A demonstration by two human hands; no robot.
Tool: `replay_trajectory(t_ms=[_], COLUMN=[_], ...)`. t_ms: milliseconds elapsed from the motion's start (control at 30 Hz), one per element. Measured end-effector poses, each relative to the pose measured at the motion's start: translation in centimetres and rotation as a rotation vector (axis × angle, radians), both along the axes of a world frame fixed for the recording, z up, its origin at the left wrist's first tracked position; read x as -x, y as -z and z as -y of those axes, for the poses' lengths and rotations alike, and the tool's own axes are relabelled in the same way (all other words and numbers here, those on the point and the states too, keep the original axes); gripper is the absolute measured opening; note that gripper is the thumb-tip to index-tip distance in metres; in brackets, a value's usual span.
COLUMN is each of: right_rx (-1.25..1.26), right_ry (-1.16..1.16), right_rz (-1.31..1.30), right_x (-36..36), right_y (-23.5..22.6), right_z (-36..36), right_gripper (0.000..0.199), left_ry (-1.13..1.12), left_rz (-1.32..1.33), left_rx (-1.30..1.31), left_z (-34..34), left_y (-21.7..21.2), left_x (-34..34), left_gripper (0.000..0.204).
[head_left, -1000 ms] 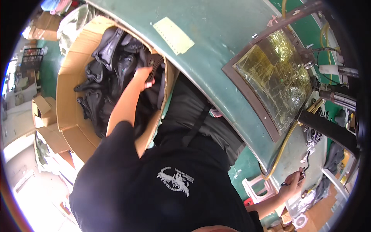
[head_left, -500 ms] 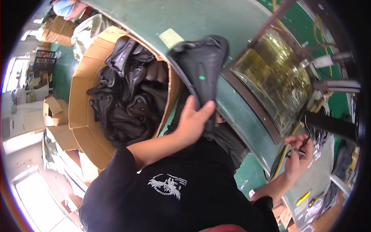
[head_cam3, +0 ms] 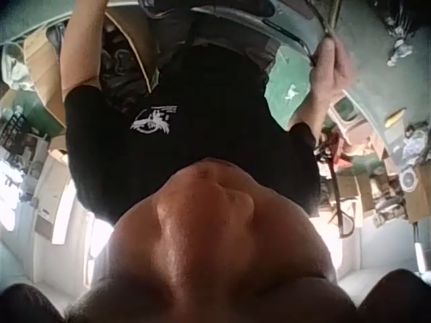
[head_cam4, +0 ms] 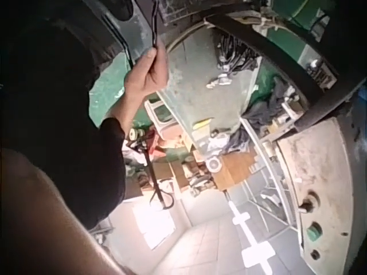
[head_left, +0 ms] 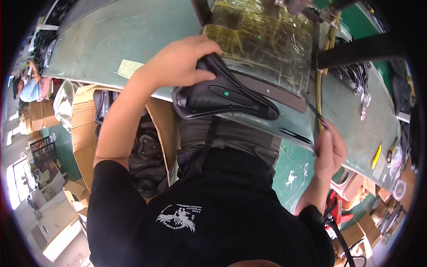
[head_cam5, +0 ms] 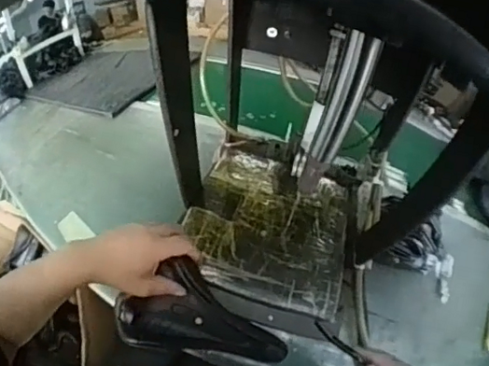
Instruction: The person is assembling bicycle saddles by inserting metal rails into the seat base and using a pneumatic press machine to secure them.
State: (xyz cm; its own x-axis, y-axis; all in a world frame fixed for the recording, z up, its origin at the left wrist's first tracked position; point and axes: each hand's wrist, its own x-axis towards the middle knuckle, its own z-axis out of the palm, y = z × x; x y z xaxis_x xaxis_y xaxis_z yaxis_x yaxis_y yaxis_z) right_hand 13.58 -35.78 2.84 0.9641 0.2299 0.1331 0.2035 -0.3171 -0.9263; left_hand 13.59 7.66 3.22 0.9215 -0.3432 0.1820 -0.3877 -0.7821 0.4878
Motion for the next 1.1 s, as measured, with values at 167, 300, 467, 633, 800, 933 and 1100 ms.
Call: replay_trajectory(t_ms=[167,300,467,633,800,933,1100], right_rx=[0.105,0.128,0.285,0.26,0.249,0.26,0.258], right_ry=[-0.361,-0.542,-0.653,-0.798,-0.844,-0.862,-0.958], right_rz=[0.23,0.199,0.209,0.252,0.274,0.324,0.352], right_x=[0.4,1.1,1.3,1.7,1.6,1.9,1.8], right_y=[-1.1,-0.4,0.1,0.1,-0.8,-0.9,-1.5], right_z=[-5.9,-5.7,-5.1,-5.1,-5.1,-5.5,-5.5], right_gripper=[0.029,0.031,0.033,0.032,0.034,0.035,0.034], left_ry=[0.036,0.011,0.009,0.069,0.03,0.002,0.026], left_rz=[-0.369,-0.389,-0.35,-0.379,-0.551,-0.59,-0.567], left_rx=[0.134,0.468,0.704,0.775,0.974,0.994,1.1], left_z=[3.4,5.6,7.4,7.3,7.0,7.4,8.2], left_y=[-1.7,1.8,4.8,5.3,4.6,4.7,5.0], left_x=[2.5,7.3,11.7,13.1,13.7,14.0,14.5], left_gripper=[0.04,0.041,0.046,0.056,0.061,0.058,0.045])
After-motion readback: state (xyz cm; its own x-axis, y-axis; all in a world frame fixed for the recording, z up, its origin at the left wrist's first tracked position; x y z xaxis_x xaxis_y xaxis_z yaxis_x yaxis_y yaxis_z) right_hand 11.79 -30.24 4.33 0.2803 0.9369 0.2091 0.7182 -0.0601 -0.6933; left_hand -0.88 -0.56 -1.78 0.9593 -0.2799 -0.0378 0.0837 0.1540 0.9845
